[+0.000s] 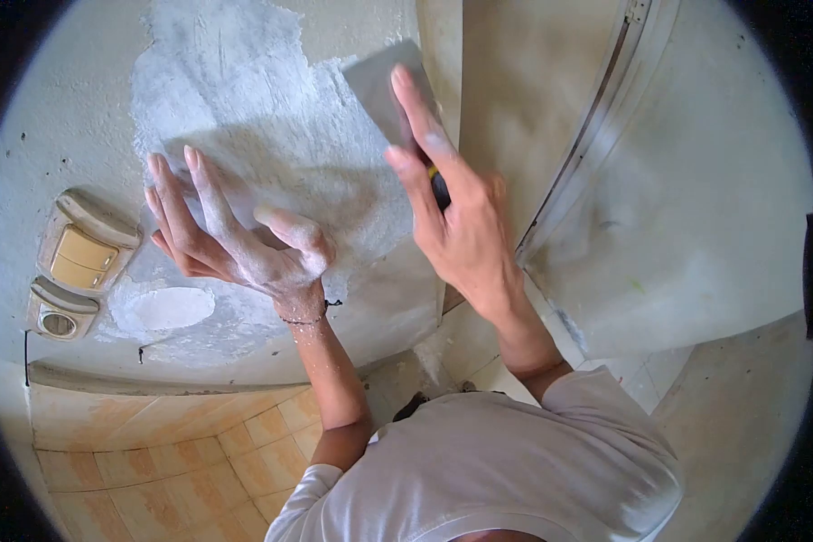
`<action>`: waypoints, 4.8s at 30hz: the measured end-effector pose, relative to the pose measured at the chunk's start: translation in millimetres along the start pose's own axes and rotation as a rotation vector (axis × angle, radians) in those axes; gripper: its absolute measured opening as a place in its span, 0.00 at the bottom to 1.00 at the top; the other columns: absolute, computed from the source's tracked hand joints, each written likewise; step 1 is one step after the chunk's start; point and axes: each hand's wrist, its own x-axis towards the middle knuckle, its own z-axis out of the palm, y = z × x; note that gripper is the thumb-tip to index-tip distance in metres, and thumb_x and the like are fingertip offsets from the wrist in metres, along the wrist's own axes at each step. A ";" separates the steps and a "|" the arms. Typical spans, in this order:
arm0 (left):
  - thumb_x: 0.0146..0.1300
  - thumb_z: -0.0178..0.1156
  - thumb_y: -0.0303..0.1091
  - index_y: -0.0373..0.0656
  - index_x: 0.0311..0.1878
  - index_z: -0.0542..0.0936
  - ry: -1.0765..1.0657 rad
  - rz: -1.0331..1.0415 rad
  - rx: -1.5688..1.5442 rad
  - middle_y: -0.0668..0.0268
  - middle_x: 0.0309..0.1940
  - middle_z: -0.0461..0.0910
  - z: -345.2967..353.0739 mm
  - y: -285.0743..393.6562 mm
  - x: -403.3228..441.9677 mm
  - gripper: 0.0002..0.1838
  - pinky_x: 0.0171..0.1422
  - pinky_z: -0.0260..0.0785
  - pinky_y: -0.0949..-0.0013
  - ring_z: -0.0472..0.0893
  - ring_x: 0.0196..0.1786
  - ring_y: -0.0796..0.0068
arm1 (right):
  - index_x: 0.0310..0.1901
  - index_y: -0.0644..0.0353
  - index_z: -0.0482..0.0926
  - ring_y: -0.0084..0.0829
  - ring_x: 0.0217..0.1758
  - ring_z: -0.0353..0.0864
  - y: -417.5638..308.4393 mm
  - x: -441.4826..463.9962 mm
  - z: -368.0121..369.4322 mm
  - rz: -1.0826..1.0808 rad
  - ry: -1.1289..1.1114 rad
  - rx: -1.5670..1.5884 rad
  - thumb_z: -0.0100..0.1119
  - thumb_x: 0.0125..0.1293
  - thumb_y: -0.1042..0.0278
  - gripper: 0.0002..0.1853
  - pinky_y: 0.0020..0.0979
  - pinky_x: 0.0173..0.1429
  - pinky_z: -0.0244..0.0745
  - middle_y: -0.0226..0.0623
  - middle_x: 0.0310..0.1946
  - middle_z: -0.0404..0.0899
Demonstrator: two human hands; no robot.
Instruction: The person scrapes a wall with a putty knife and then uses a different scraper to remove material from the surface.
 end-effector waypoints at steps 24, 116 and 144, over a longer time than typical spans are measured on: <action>0.78 0.39 0.54 0.40 0.75 0.71 -0.008 -0.005 0.024 0.48 0.76 0.67 -1.6 1.5 1.0 0.34 0.81 0.50 0.45 0.64 0.79 0.48 | 0.80 0.51 0.62 0.44 0.31 0.80 3.2 -14.0 10.4 0.074 0.039 -0.120 0.53 0.81 0.64 0.29 0.37 0.32 0.74 0.45 0.48 0.75; 0.68 0.44 0.51 0.41 0.76 0.71 0.014 -0.007 -0.058 0.45 0.76 0.67 -4.5 -1.1 -0.6 0.37 0.84 0.46 0.43 0.64 0.79 0.46 | 0.78 0.60 0.64 0.41 0.79 0.69 -3.6 3.5 7.7 0.068 0.089 0.114 0.50 0.83 0.62 0.27 0.35 0.75 0.67 0.46 0.77 0.67; 0.70 0.43 0.61 0.45 0.77 0.71 0.014 -0.037 -0.057 0.51 0.77 0.66 0.3 0.2 -0.6 0.40 0.83 0.44 0.42 0.63 0.80 0.48 | 0.74 0.60 0.71 0.38 0.76 0.72 66.7 -27.9 -14.7 0.095 -0.090 0.391 0.59 0.78 0.52 0.30 0.37 0.79 0.64 0.45 0.74 0.73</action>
